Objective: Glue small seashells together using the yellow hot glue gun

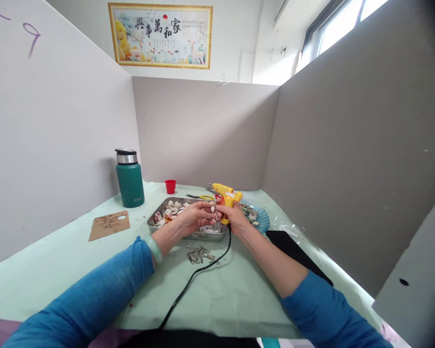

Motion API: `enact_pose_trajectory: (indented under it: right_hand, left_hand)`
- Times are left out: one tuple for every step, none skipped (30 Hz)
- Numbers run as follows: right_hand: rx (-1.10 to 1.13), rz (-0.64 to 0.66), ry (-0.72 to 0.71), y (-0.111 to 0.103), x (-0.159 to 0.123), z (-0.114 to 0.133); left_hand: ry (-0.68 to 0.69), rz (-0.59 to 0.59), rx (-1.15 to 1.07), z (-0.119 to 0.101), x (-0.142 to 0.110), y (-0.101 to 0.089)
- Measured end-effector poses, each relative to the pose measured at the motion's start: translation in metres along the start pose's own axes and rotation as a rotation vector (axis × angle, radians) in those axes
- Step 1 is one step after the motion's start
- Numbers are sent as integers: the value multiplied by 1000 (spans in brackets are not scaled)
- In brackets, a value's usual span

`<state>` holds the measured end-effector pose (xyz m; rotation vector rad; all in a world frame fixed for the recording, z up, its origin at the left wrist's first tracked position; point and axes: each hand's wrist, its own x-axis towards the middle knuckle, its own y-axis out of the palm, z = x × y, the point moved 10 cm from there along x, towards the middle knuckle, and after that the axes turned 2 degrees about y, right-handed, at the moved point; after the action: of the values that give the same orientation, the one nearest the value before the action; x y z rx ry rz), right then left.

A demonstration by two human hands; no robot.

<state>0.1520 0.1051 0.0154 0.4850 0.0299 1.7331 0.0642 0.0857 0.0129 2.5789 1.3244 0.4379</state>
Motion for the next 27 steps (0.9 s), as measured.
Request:
enact_pose_trajectory:
  right_hand:
    - [-4, -1, -2, 1, 0, 1]
    - [-11, 2, -5, 2, -1, 1]
    - [-18, 8, -7, 3, -2, 2]
    - [-27, 14, -7, 5, -2, 3]
    - [-37, 19, -7, 6, -3, 4]
    - [-46, 19, -6, 7, -3, 4]
    - [-54, 18, -4, 8, -4, 5]
    - [-57, 16, 0, 8, -4, 5]
    - [-56, 16, 3, 9, -4, 5]
    - [-53, 19, 5, 9, -4, 5]
    - [-50, 24, 6, 10, -4, 4]
    - [-49, 29, 7, 10, -5, 4]
    - [-53, 32, 6, 11, -5, 5]
    - [-63, 32, 4, 11, -5, 5]
    - [-77, 30, 4, 11, -6, 5]
    - [-94, 29, 6, 11, -6, 5]
    - [-112, 29, 9, 12, -7, 6]
    - [-127, 31, 17, 12, -7, 5]
    - [-135, 35, 23, 13, -8, 5]
    - [-136, 41, 27, 13, -8, 5]
    - [-134, 47, 31, 14, -8, 5]
    - [-131, 53, 30, 15, -8, 5]
    - [-128, 57, 27, 15, -8, 5]
    - [-127, 59, 25, 15, -8, 5]
    - [-126, 58, 25, 15, -8, 5]
    - [-125, 52, 25, 14, -7, 5]
    - [-119, 40, 28, 12, -7, 5]
  left_hand:
    - [2, -3, 9, 0, 0, 0]
    - [6, -12, 20, -1, 0, -1]
    - [14, -25, 29, -1, -1, -2]
    - [24, -39, 37, -2, -1, -2]
    - [35, -52, 44, -4, -2, -3]
    - [44, -63, 51, -5, -2, -3]
    - [51, -71, 57, -5, -3, -3]
    - [55, -74, 65, -6, -4, -3]
    - [58, -76, 72, -6, -5, -3]
    - [61, -79, 80, -6, -6, -2]
    - [68, -86, 87, -7, -6, -3]
    - [78, -91, 93, -8, -7, -3]
    - [87, -95, 98, -9, -7, -2]
    - [96, -99, 103, -10, -7, -2]
    - [103, -105, 104, -11, -7, -2]
    - [108, -110, 101, -12, -7, -2]
    - [112, -112, 91, -13, -7, -2]
    - [112, -109, 76, -13, -6, -1]
    - [109, -105, 58, -12, -5, 0]
    - [101, -101, 39, -12, -4, 0]
    - [89, -97, 23, -11, -4, 1]
    - [77, -94, 12, -10, -3, 1]
    - [67, -94, 5, -9, -3, 1]
    - [59, -92, -1, -9, -3, 2]
    - [53, -83, -9, -8, -3, 3]
    - [49, -70, -20, -8, -3, 4]
    - [47, -57, -30, -8, -3, 5]
